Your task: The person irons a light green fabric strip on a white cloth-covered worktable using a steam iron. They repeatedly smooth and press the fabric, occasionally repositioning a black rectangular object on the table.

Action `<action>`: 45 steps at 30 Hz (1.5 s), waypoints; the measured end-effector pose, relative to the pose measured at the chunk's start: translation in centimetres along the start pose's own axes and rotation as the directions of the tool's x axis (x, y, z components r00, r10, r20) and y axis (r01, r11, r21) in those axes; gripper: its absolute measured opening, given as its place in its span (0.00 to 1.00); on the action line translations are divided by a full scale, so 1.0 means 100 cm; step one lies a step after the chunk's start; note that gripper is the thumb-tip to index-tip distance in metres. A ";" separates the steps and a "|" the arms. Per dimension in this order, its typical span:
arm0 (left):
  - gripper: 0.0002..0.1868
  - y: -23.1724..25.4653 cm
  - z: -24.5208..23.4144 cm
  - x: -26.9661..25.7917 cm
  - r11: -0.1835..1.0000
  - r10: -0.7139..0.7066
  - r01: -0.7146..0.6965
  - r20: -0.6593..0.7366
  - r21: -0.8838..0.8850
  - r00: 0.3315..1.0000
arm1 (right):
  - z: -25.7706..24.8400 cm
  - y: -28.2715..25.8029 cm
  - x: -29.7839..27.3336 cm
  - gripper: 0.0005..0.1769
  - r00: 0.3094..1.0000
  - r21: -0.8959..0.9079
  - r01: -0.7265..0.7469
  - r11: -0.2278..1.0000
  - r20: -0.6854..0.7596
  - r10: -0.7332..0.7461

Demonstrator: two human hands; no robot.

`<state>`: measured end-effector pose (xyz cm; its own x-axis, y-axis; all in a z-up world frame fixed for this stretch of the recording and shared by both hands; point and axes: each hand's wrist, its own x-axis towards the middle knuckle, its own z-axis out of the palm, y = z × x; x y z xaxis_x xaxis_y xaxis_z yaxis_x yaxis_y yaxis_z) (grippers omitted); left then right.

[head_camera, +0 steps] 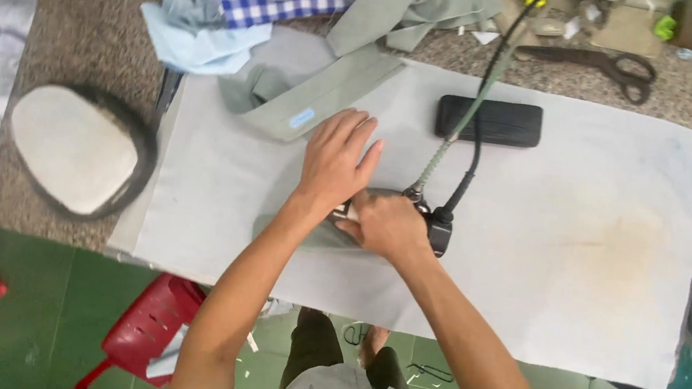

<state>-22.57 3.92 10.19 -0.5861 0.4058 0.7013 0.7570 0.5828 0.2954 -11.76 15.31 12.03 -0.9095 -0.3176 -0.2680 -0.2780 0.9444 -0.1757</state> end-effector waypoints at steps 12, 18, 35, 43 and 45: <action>0.40 0.042 0.178 0.072 0.913 0.201 -0.404 0.797 0.058 0.569 | 0.003 -0.004 0.001 0.27 0.983 0.103 -0.178 0.979 0.066 0.172; 0.35 0.008 0.204 0.052 0.925 0.370 -0.236 0.850 -0.298 0.374 | -0.002 -0.007 0.000 0.25 0.978 0.099 -0.196 0.976 0.086 0.188; 0.22 -0.058 -0.097 -0.028 0.965 -0.232 0.243 -0.107 0.103 0.967 | -0.044 0.011 -0.006 0.29 0.983 0.325 0.084 0.942 0.128 -0.132; 0.32 0.045 -0.081 -0.196 0.797 -0.570 0.446 0.264 0.407 0.778 | -0.024 0.009 -0.004 0.31 0.976 0.108 0.110 0.988 0.178 -0.128; 0.37 0.047 -0.077 -0.214 0.724 -0.668 0.461 0.355 0.513 0.654 | -0.021 0.008 -0.003 0.31 0.985 0.085 0.118 0.989 0.120 -0.127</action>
<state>-4.24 -7.50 1.56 -0.9915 0.1260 0.0315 0.1298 0.9704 0.2038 -12.35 16.36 14.00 -0.8231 -0.4433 -0.3550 -0.3557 0.8897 -0.2863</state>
